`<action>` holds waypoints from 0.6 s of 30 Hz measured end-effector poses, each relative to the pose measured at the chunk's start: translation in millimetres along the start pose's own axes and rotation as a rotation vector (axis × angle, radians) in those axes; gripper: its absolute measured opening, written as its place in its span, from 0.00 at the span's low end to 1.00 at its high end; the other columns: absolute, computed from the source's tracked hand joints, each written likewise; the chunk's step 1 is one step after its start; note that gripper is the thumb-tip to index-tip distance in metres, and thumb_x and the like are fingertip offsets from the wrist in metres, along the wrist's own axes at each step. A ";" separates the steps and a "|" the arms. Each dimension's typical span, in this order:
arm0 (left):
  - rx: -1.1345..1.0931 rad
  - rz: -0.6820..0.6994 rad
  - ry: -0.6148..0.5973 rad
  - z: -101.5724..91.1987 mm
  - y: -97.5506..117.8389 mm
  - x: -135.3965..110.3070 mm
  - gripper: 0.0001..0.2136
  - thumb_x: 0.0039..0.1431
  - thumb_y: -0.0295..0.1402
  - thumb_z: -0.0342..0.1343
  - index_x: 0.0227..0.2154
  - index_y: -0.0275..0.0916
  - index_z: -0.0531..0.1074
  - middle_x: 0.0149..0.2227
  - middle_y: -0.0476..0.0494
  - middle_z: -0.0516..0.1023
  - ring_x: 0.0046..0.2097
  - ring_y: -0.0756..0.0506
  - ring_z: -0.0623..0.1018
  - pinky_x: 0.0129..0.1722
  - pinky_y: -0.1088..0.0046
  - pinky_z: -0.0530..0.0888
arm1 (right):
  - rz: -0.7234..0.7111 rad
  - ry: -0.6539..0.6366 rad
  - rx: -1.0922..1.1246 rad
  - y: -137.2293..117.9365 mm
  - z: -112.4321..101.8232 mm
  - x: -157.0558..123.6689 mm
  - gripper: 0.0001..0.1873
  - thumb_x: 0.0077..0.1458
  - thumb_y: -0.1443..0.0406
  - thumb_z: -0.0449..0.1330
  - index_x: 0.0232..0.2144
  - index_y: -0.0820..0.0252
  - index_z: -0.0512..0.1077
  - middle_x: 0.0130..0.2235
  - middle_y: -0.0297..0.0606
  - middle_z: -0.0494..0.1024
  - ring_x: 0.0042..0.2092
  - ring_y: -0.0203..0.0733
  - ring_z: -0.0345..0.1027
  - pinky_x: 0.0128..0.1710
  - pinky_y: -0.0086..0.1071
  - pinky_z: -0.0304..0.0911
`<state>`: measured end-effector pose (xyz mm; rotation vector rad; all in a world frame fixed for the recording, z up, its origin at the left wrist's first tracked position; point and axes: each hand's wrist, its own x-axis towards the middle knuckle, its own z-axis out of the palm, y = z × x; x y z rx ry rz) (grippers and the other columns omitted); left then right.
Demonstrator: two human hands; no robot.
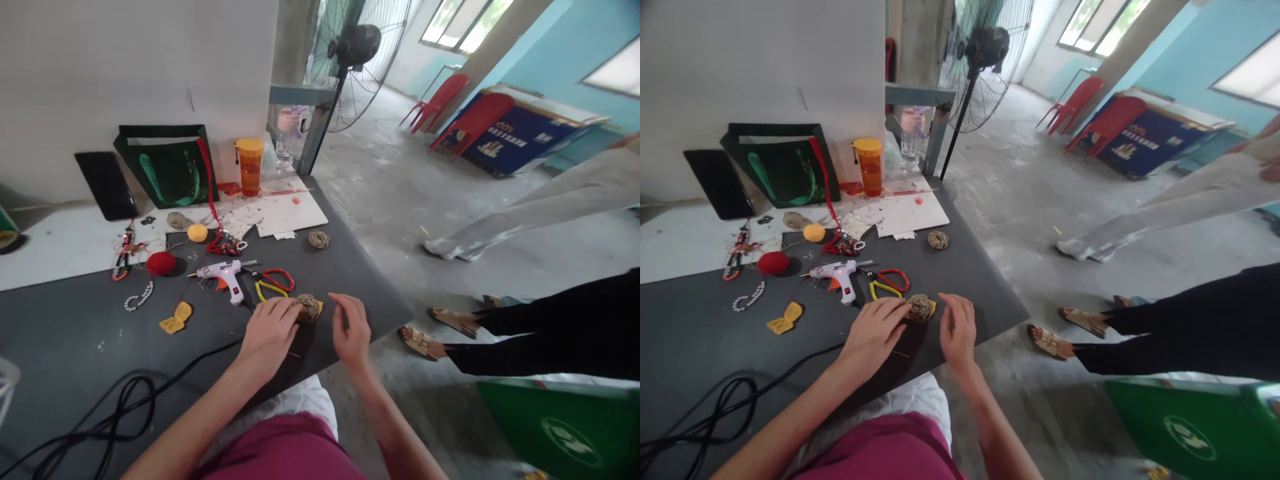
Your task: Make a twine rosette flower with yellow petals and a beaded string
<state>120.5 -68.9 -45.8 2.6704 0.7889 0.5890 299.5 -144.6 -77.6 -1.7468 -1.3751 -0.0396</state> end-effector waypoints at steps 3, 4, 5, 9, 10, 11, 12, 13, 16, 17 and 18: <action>0.047 0.041 0.002 3.7 1.0 4.5 0.17 0.63 0.25 0.50 0.53 0.38 0.69 0.52 0.40 0.77 0.54 0.41 0.72 0.52 0.59 0.69 | 0.068 0.048 -0.034 10.1 -2.6 0.6 0.13 0.63 0.68 0.49 0.44 0.58 0.71 0.40 0.45 0.76 0.41 0.47 0.68 0.40 0.43 0.66; 0.067 0.068 -0.021 6.9 1.4 6.1 0.17 0.63 0.24 0.50 0.54 0.39 0.68 0.53 0.40 0.76 0.55 0.41 0.72 0.54 0.59 0.68 | 0.082 0.040 -0.042 12.8 -2.5 0.3 0.12 0.63 0.68 0.49 0.43 0.58 0.72 0.38 0.44 0.76 0.40 0.47 0.68 0.39 0.42 0.65; 0.083 0.092 -0.042 10.2 1.5 7.7 0.18 0.63 0.23 0.50 0.54 0.39 0.68 0.54 0.41 0.76 0.56 0.40 0.71 0.55 0.58 0.68 | 0.093 0.028 -0.051 14.8 -2.2 -0.1 0.11 0.63 0.67 0.49 0.41 0.58 0.72 0.37 0.43 0.76 0.39 0.47 0.68 0.38 0.41 0.65; 0.013 0.038 0.034 13.5 -1.9 9.5 0.14 0.63 0.25 0.50 0.49 0.40 0.72 0.48 0.41 0.78 0.50 0.42 0.75 0.50 0.61 0.72 | 0.129 -0.037 -0.094 16.8 -3.6 -2.5 0.11 0.63 0.64 0.52 0.32 0.57 0.73 0.32 0.40 0.75 0.36 0.46 0.66 0.37 0.40 0.62; -0.024 -0.016 0.098 11.2 -3.2 8.5 0.12 0.64 0.26 0.49 0.47 0.41 0.73 0.44 0.42 0.79 0.45 0.44 0.77 0.45 0.65 0.73 | 0.134 -0.058 -0.104 16.0 -5.3 -3.2 0.11 0.62 0.63 0.53 0.31 0.56 0.73 0.32 0.39 0.75 0.36 0.46 0.65 0.38 0.40 0.61; -0.050 -0.075 0.160 8.4 -4.2 7.2 0.11 0.64 0.27 0.49 0.44 0.41 0.74 0.39 0.44 0.80 0.40 0.46 0.77 0.41 0.68 0.74 | 0.135 -0.082 -0.111 14.9 -7.3 -4.0 0.10 0.62 0.63 0.54 0.30 0.56 0.73 0.32 0.39 0.74 0.36 0.46 0.65 0.38 0.40 0.59; -0.058 -0.113 0.201 5.6 -4.8 5.7 0.09 0.65 0.27 0.49 0.40 0.41 0.75 0.34 0.46 0.79 0.36 0.47 0.77 0.37 0.70 0.73 | 0.135 -0.108 -0.113 13.5 -9.5 -4.8 0.09 0.61 0.62 0.55 0.30 0.56 0.73 0.32 0.38 0.75 0.36 0.46 0.65 0.39 0.40 0.58; -0.051 -0.122 0.220 3.4 -4.8 4.3 0.09 0.65 0.28 0.50 0.38 0.40 0.75 0.31 0.47 0.79 0.33 0.47 0.76 0.35 0.71 0.72 | 0.129 -0.141 -0.113 12.1 -11.5 -5.6 0.08 0.60 0.62 0.57 0.30 0.55 0.73 0.32 0.37 0.75 0.37 0.46 0.65 0.39 0.40 0.57; 0.024 -0.091 0.161 3.1 -1.6 2.7 0.07 0.63 0.29 0.53 0.40 0.40 0.75 0.34 0.45 0.79 0.35 0.44 0.75 0.36 0.67 0.71 | 0.095 -0.238 -0.126 8.5 -14.8 -7.5 0.03 0.58 0.63 0.60 0.33 0.55 0.73 0.34 0.37 0.75 0.39 0.47 0.65 0.39 0.40 0.56; 0.045 -0.091 0.129 5.0 0.0 3.5 0.08 0.62 0.30 0.54 0.43 0.40 0.74 0.37 0.43 0.79 0.37 0.43 0.75 0.38 0.65 0.71 | 0.085 -0.260 -0.133 7.7 -15.1 -7.6 0.02 0.58 0.64 0.60 0.33 0.55 0.73 0.35 0.38 0.75 0.39 0.48 0.65 0.39 0.40 0.56; 0.058 -0.098 0.096 7.6 1.5 5.1 0.12 0.62 0.30 0.55 0.47 0.39 0.72 0.40 0.41 0.78 0.40 0.41 0.74 0.40 0.63 0.72 | 0.077 -0.276 -0.137 7.1 -15.6 -7.5 0.02 0.58 0.65 0.60 0.33 0.56 0.73 0.35 0.39 0.74 0.39 0.48 0.65 0.39 0.40 0.56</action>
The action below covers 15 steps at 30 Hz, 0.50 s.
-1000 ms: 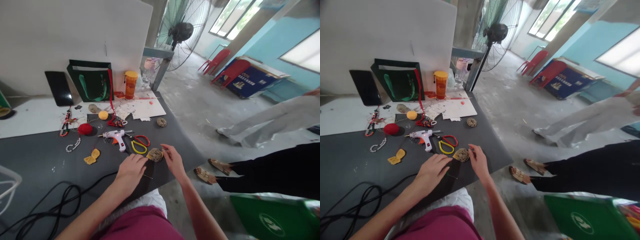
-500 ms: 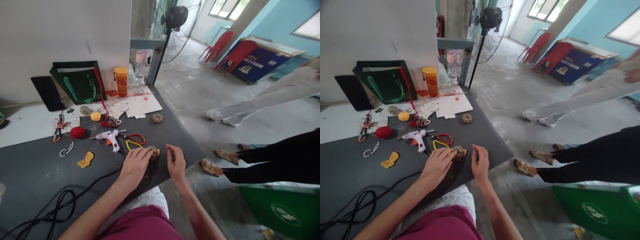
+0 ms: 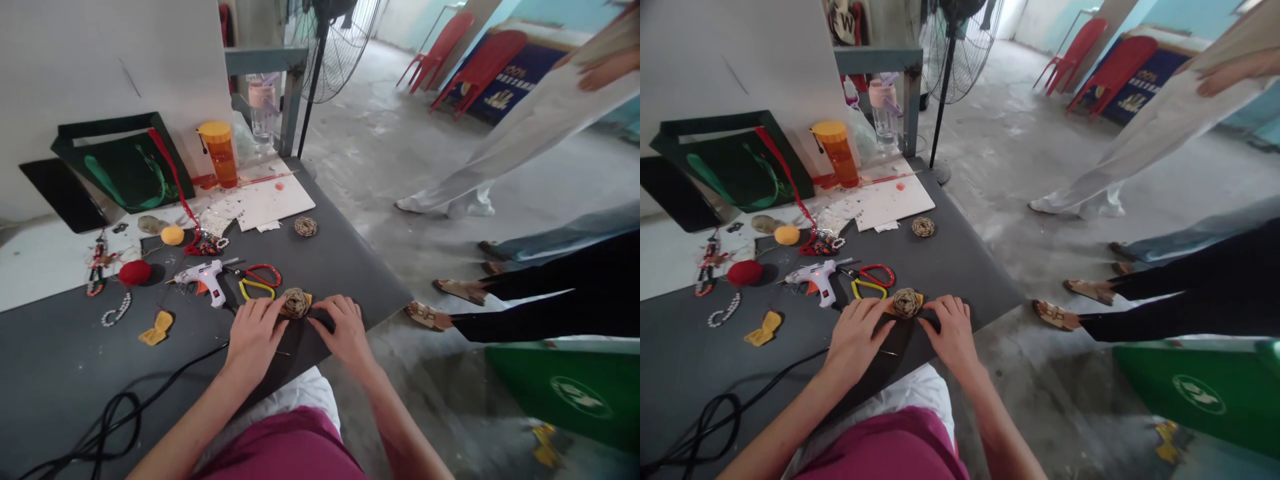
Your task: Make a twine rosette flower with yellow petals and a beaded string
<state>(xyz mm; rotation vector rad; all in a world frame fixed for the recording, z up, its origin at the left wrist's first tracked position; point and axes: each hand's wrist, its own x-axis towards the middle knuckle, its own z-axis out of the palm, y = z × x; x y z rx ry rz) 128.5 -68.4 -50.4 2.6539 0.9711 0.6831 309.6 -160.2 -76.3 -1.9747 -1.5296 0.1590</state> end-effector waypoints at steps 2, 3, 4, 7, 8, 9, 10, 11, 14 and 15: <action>-0.007 -0.015 -0.066 6.1 2.5 4.3 0.18 0.60 0.32 0.56 0.54 0.38 0.68 0.46 0.38 0.76 0.45 0.39 0.73 0.44 0.60 0.72 | -0.008 -0.014 0.003 -0.1 -2.9 0.3 0.05 0.59 0.66 0.58 0.30 0.56 0.72 0.34 0.38 0.73 0.39 0.47 0.65 0.39 0.40 0.56; -0.024 -0.021 -0.094 9.1 3.1 7.2 0.20 0.60 0.34 0.56 0.55 0.38 0.67 0.48 0.37 0.75 0.47 0.38 0.73 0.46 0.58 0.71 | -0.008 -0.023 0.023 0.3 -5.7 0.3 0.07 0.60 0.66 0.57 0.29 0.56 0.71 0.34 0.38 0.73 0.38 0.46 0.65 0.38 0.39 0.57; -0.041 -0.026 -0.112 11.7 3.4 10.5 0.20 0.61 0.35 0.56 0.55 0.37 0.66 0.49 0.37 0.74 0.49 0.38 0.72 0.48 0.58 0.71 | -0.003 -0.031 0.052 1.1 -9.2 0.1 0.08 0.61 0.66 0.57 0.28 0.56 0.70 0.33 0.37 0.73 0.38 0.45 0.65 0.38 0.39 0.57; -0.059 -0.043 -0.113 17.3 3.4 21.7 0.17 0.64 0.35 0.51 0.53 0.34 0.68 0.47 0.36 0.74 0.49 0.39 0.72 0.50 0.58 0.70 | 0.061 -0.003 0.130 5.0 -20.0 -1.3 0.09 0.61 0.65 0.56 0.28 0.55 0.68 0.31 0.35 0.73 0.36 0.44 0.65 0.37 0.38 0.57; -0.042 -0.046 -0.113 18.4 3.6 25.6 0.16 0.64 0.35 0.50 0.51 0.33 0.70 0.46 0.36 0.74 0.48 0.39 0.72 0.49 0.59 0.71 | 0.093 0.021 0.137 6.2 -21.8 -1.7 0.09 0.61 0.64 0.55 0.27 0.55 0.68 0.30 0.35 0.73 0.35 0.44 0.64 0.37 0.38 0.56; -0.016 -0.044 -0.121 19.1 4.0 29.4 0.15 0.64 0.34 0.49 0.49 0.34 0.71 0.44 0.36 0.75 0.46 0.39 0.72 0.47 0.59 0.71 | 0.119 0.044 0.131 7.0 -21.9 -1.9 0.09 0.61 0.64 0.56 0.27 0.56 0.68 0.29 0.36 0.73 0.34 0.45 0.64 0.36 0.38 0.55; 0.014 -0.037 -0.140 19.5 4.7 32.9 0.13 0.64 0.33 0.50 0.47 0.34 0.72 0.43 0.36 0.75 0.45 0.39 0.72 0.46 0.59 0.71 | 0.139 0.060 0.123 7.2 -20.3 -1.8 0.09 0.61 0.64 0.56 0.27 0.56 0.68 0.29 0.36 0.73 0.34 0.45 0.64 0.36 0.38 0.54; 0.041 -0.032 -0.164 19.4 5.5 36.3 0.12 0.63 0.33 0.50 0.45 0.34 0.73 0.41 0.36 0.75 0.44 0.38 0.72 0.45 0.59 0.71 | 0.153 0.069 0.120 6.8 -17.2 -1.5 0.09 0.60 0.64 0.56 0.27 0.56 0.68 0.29 0.36 0.72 0.34 0.45 0.63 0.37 0.39 0.53; 0.073 -0.050 -0.247 16.5 9.0 44.6 0.10 0.62 0.32 0.52 0.41 0.34 0.74 0.40 0.35 0.75 0.44 0.37 0.72 0.44 0.57 0.71 | 0.176 0.070 0.148 2.5 -3.9 1.2 0.04 0.58 0.64 0.57 0.31 0.56 0.70 0.30 0.37 0.73 0.34 0.46 0.63 0.38 0.40 0.53; 0.067 -0.064 -0.274 14.6 10.3 46.8 0.10 0.61 0.32 0.52 0.41 0.34 0.74 0.41 0.34 0.75 0.44 0.36 0.72 0.45 0.57 0.70 | 0.184 0.070 0.164 0.6 -0.2 2.6 0.03 0.57 0.64 0.58 0.31 0.56 0.70 0.30 0.38 0.73 0.35 0.46 0.63 0.39 0.40 0.53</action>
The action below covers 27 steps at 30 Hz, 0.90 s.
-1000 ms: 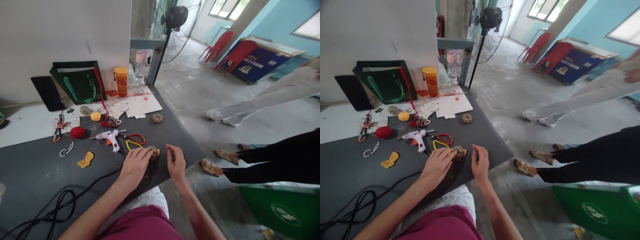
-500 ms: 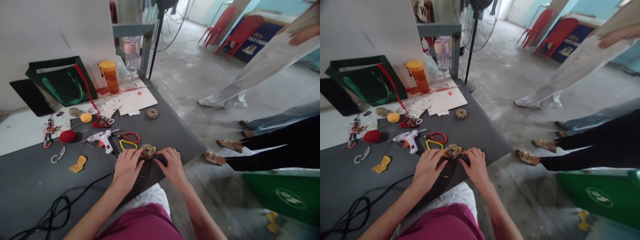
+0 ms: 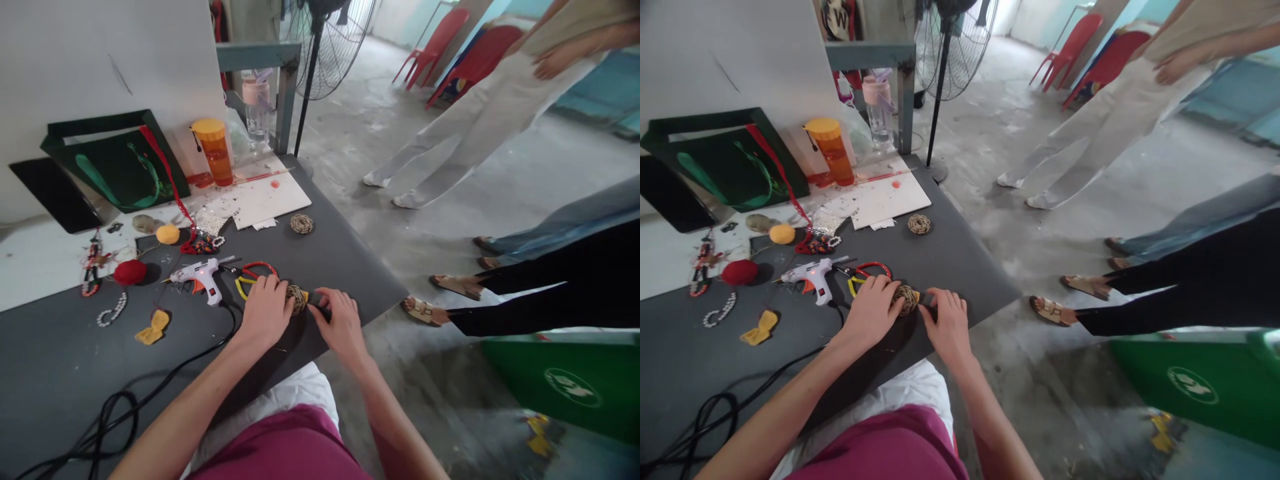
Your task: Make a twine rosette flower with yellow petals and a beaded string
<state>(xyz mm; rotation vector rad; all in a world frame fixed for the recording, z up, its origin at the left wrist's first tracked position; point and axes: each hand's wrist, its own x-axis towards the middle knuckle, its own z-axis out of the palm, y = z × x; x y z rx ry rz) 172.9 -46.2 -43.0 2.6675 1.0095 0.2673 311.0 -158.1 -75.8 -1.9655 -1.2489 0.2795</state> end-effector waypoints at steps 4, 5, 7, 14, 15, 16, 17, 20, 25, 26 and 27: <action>-0.125 -0.052 -0.080 -10.8 3.1 2.5 0.06 0.57 0.31 0.56 0.36 0.35 0.73 0.41 0.36 0.76 0.46 0.37 0.72 0.48 0.57 0.68 | 0.036 -0.021 0.114 -6.7 2.5 5.1 0.09 0.57 0.62 0.56 0.26 0.56 0.69 0.31 0.39 0.73 0.36 0.46 0.64 0.40 0.40 0.56; -0.197 -0.079 -0.096 -12.8 2.8 2.0 0.05 0.55 0.31 0.57 0.35 0.36 0.72 0.39 0.38 0.76 0.45 0.38 0.73 0.48 0.58 0.68 | 0.048 -0.029 0.153 -8.5 -0.9 6.3 0.10 0.58 0.61 0.56 0.26 0.56 0.69 0.31 0.39 0.74 0.36 0.45 0.65 0.39 0.39 0.58; -0.414 -0.164 -0.123 -15.4 0.0 -0.5 0.06 0.52 0.30 0.59 0.32 0.38 0.69 0.35 0.43 0.76 0.40 0.41 0.74 0.44 0.61 0.69 | 0.075 -0.053 0.240 -11.5 -12.5 7.1 0.12 0.60 0.57 0.54 0.27 0.56 0.68 0.29 0.38 0.74 0.32 0.42 0.66 0.34 0.35 0.61; -1.489 -0.548 -0.177 -21.9 -25.7 -21.2 0.16 0.43 0.34 0.66 0.33 0.38 0.67 0.31 0.49 0.77 0.33 0.49 0.76 0.37 0.72 0.71 | 0.126 -0.595 0.864 0.8 -91.7 -19.7 0.36 0.36 0.32 0.58 0.07 0.53 0.56 0.07 0.29 0.55 0.12 0.33 0.52 0.16 0.31 0.53; -1.577 -0.584 -0.185 -24.3 -28.2 -24.7 0.17 0.41 0.34 0.68 0.34 0.37 0.68 0.32 0.48 0.78 0.34 0.49 0.77 0.38 0.72 0.72 | 0.148 -0.767 0.719 3.0 -102.0 -24.4 0.33 0.36 0.34 0.60 0.08 0.53 0.62 0.09 0.34 0.63 0.14 0.37 0.60 0.17 0.32 0.56; -1.639 -0.611 -0.190 -27.1 -30.0 -28.0 0.19 0.40 0.35 0.69 0.35 0.37 0.70 0.33 0.47 0.79 0.35 0.49 0.77 0.39 0.72 0.72 | 0.185 -0.784 0.630 3.7 -109.9 -28.2 0.25 0.43 0.43 0.65 0.13 0.54 0.71 0.15 0.40 0.73 0.19 0.41 0.67 0.20 0.33 0.59; -1.683 -0.632 -0.197 -29.9 -31.1 -31.3 0.21 0.39 0.35 0.70 0.37 0.36 0.71 0.34 0.46 0.79 0.35 0.49 0.78 0.40 0.71 0.72 | 0.201 -0.756 0.541 2.6 -114.8 -31.0 0.16 0.45 0.51 0.67 0.17 0.54 0.75 0.19 0.44 0.77 0.21 0.42 0.70 0.21 0.33 0.58; -1.779 -0.638 -0.220 -36.9 -31.6 -40.4 0.25 0.37 0.35 0.72 0.41 0.36 0.73 0.38 0.42 0.80 0.37 0.47 0.79 0.41 0.70 0.73 | 0.193 -0.542 0.149 -11.4 -108.2 -33.0 0.09 0.49 0.61 0.65 0.19 0.53 0.75 0.15 0.35 0.72 0.17 0.39 0.63 0.17 0.31 0.53; -1.740 -0.580 -0.227 -41.8 -30.0 -53.2 0.24 0.38 0.36 0.72 0.40 0.36 0.74 0.38 0.43 0.81 0.37 0.48 0.78 0.38 0.73 0.72 | 0.075 -0.284 0.345 -50.0 -46.8 -17.9 0.15 0.55 0.59 0.60 0.44 0.55 0.73 0.35 0.39 0.80 0.30 0.40 0.71 0.30 0.31 0.67; -1.707 -0.572 -0.222 -42.5 -29.7 -55.3 0.23 0.39 0.36 0.72 0.40 0.36 0.74 0.38 0.44 0.80 0.37 0.48 0.78 0.38 0.73 0.72 | 0.080 -0.290 0.423 -56.7 -33.4 -13.6 0.14 0.58 0.58 0.57 0.45 0.57 0.72 0.34 0.39 0.79 0.32 0.40 0.72 0.32 0.32 0.68; -1.676 -0.565 -0.216 -43.4 -29.4 -57.2 0.23 0.40 0.35 0.72 0.40 0.37 0.74 0.38 0.44 0.80 0.37 0.48 0.77 0.38 0.74 0.71 | 0.085 -0.276 0.473 -62.5 -21.4 -9.6 0.15 0.59 0.57 0.56 0.44 0.58 0.72 0.34 0.39 0.79 0.32 0.40 0.72 0.32 0.31 0.68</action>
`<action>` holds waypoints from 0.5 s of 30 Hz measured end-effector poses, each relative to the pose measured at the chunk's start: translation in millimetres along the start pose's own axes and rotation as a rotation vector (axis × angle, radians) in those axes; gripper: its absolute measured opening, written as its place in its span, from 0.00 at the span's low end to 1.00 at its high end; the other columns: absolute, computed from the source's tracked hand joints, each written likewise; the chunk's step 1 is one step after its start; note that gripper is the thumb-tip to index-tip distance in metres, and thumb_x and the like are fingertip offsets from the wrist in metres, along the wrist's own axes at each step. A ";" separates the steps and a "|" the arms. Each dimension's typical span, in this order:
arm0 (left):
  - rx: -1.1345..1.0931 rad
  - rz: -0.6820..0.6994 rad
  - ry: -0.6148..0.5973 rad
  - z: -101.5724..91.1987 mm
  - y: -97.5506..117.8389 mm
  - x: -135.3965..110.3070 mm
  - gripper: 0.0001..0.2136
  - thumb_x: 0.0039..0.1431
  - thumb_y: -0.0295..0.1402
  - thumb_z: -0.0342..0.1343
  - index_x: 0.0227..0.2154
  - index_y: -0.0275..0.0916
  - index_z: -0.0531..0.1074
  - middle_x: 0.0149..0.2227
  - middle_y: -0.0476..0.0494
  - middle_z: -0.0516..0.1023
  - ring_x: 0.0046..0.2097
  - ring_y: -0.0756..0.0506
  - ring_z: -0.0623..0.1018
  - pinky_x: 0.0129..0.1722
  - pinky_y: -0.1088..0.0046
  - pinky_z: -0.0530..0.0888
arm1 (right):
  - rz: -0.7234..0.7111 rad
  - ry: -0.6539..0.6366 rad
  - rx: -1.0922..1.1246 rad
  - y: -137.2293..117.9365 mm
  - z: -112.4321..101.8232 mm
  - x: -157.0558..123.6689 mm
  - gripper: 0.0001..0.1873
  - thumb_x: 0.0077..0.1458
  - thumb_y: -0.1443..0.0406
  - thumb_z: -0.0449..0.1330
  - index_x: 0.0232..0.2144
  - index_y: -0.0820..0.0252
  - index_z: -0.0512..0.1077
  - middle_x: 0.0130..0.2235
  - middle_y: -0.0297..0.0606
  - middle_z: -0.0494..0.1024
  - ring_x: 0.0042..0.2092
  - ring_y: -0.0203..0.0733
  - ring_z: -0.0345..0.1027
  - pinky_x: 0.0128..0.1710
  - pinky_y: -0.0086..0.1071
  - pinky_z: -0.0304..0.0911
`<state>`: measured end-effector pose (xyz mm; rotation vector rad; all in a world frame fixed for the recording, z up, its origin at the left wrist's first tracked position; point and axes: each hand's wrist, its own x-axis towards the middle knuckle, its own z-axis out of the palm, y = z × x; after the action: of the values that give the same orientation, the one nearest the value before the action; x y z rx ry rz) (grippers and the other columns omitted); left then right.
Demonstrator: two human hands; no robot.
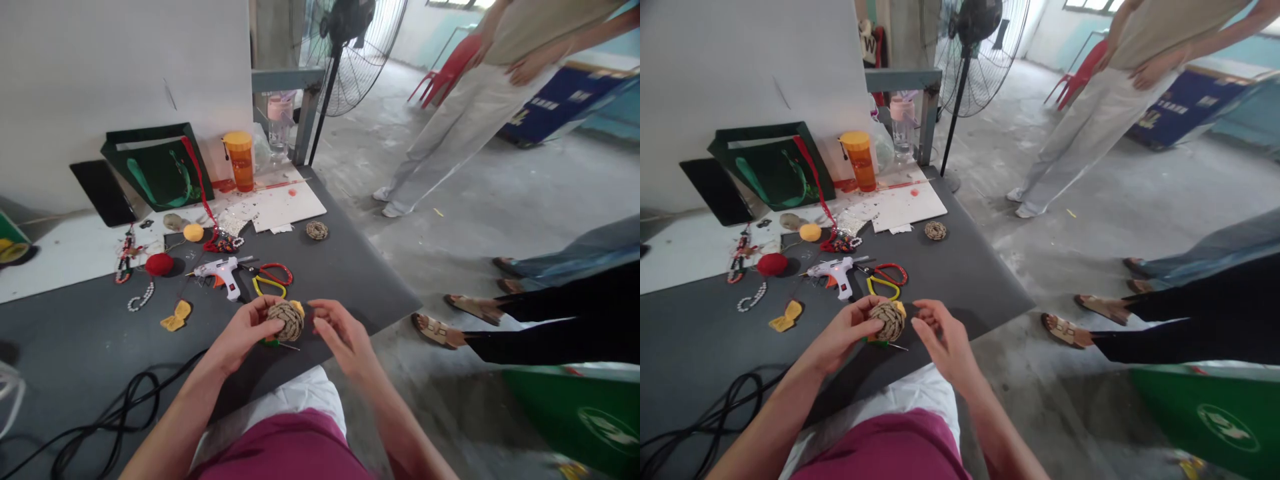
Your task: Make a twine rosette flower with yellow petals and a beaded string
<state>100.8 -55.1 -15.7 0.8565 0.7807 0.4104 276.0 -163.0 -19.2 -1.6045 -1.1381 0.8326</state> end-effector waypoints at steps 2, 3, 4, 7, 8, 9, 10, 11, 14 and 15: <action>0.052 0.020 0.011 -0.4 0.2 -3.7 0.21 0.40 0.35 0.71 0.39 0.37 0.74 0.37 0.44 0.80 0.38 0.48 0.77 0.38 0.73 0.71 | -0.034 0.013 0.039 -1.2 17.9 11.4 0.13 0.59 0.57 0.57 0.40 0.59 0.73 0.33 0.40 0.79 0.33 0.40 0.72 0.32 0.31 0.67; 0.070 0.028 0.017 -0.7 0.4 -5.3 0.20 0.40 0.35 0.71 0.38 0.37 0.74 0.37 0.45 0.79 0.38 0.48 0.77 0.39 0.73 0.71 | -0.053 0.030 0.041 -2.1 23.5 15.2 0.12 0.58 0.57 0.58 0.37 0.59 0.73 0.32 0.39 0.79 0.32 0.40 0.71 0.32 0.30 0.66; 0.084 0.032 0.023 -1.2 0.7 -6.5 0.20 0.40 0.35 0.71 0.38 0.37 0.74 0.37 0.45 0.79 0.38 0.48 0.77 0.39 0.73 0.71 | -0.075 0.045 0.027 -3.3 26.9 17.9 0.11 0.58 0.58 0.58 0.34 0.59 0.73 0.30 0.38 0.78 0.31 0.39 0.70 0.31 0.30 0.66; 0.096 0.030 0.039 -2.8 1.5 -8.1 0.20 0.39 0.35 0.71 0.38 0.37 0.74 0.37 0.45 0.79 0.38 0.47 0.77 0.41 0.71 0.71 | -0.154 0.082 -0.067 -7.3 27.9 20.5 0.13 0.60 0.60 0.56 0.27 0.59 0.72 0.25 0.34 0.74 0.27 0.36 0.66 0.28 0.28 0.62; 0.097 0.026 0.036 -3.3 1.6 -8.0 0.21 0.39 0.35 0.71 0.39 0.37 0.74 0.38 0.44 0.79 0.39 0.47 0.77 0.42 0.70 0.71 | -0.178 0.090 -0.099 -8.4 26.4 20.3 0.13 0.61 0.61 0.55 0.26 0.59 0.72 0.24 0.33 0.73 0.26 0.36 0.66 0.28 0.28 0.61; 0.100 0.021 0.027 -3.6 1.7 -7.6 0.22 0.39 0.35 0.71 0.40 0.37 0.74 0.39 0.43 0.80 0.40 0.46 0.77 0.42 0.70 0.71 | -0.195 0.096 -0.121 -9.1 24.8 19.8 0.13 0.61 0.61 0.55 0.26 0.59 0.73 0.23 0.33 0.73 0.26 0.36 0.66 0.28 0.28 0.61; 0.105 0.016 0.014 -3.8 1.9 -7.1 0.23 0.39 0.35 0.70 0.41 0.37 0.75 0.40 0.42 0.80 0.40 0.45 0.77 0.43 0.69 0.71 | -0.201 0.097 -0.130 -9.5 23.5 19.3 0.13 0.61 0.61 0.55 0.26 0.58 0.73 0.23 0.33 0.73 0.26 0.36 0.66 0.28 0.29 0.61; 0.110 0.010 0.002 -3.8 2.0 -6.5 0.23 0.39 0.35 0.70 0.42 0.36 0.75 0.41 0.41 0.80 0.41 0.45 0.77 0.44 0.69 0.71 | -0.194 0.103 -0.117 -9.4 22.6 18.8 0.13 0.61 0.61 0.55 0.26 0.58 0.73 0.23 0.33 0.73 0.26 0.36 0.66 0.28 0.29 0.61; 0.120 -0.005 -0.007 -3.4 2.3 -5.1 0.21 0.40 0.34 0.69 0.40 0.35 0.77 0.39 0.41 0.81 0.40 0.45 0.77 0.44 0.69 0.71 | -0.106 0.162 0.021 -7.6 23.6 18.2 0.13 0.62 0.58 0.54 0.31 0.58 0.74 0.25 0.35 0.76 0.26 0.36 0.68 0.28 0.29 0.63; 0.124 -0.005 -0.005 -3.3 2.5 -4.9 0.20 0.40 0.34 0.68 0.39 0.35 0.77 0.39 0.41 0.81 0.40 0.45 0.77 0.44 0.69 0.71 | -0.071 0.163 0.073 -6.9 25.1 18.3 0.13 0.61 0.57 0.54 0.34 0.58 0.75 0.27 0.35 0.77 0.27 0.36 0.69 0.28 0.29 0.64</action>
<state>95.1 -54.9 -12.9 0.9702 0.8103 0.3581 257.5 -137.2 -20.3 -1.5338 -1.0313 0.6762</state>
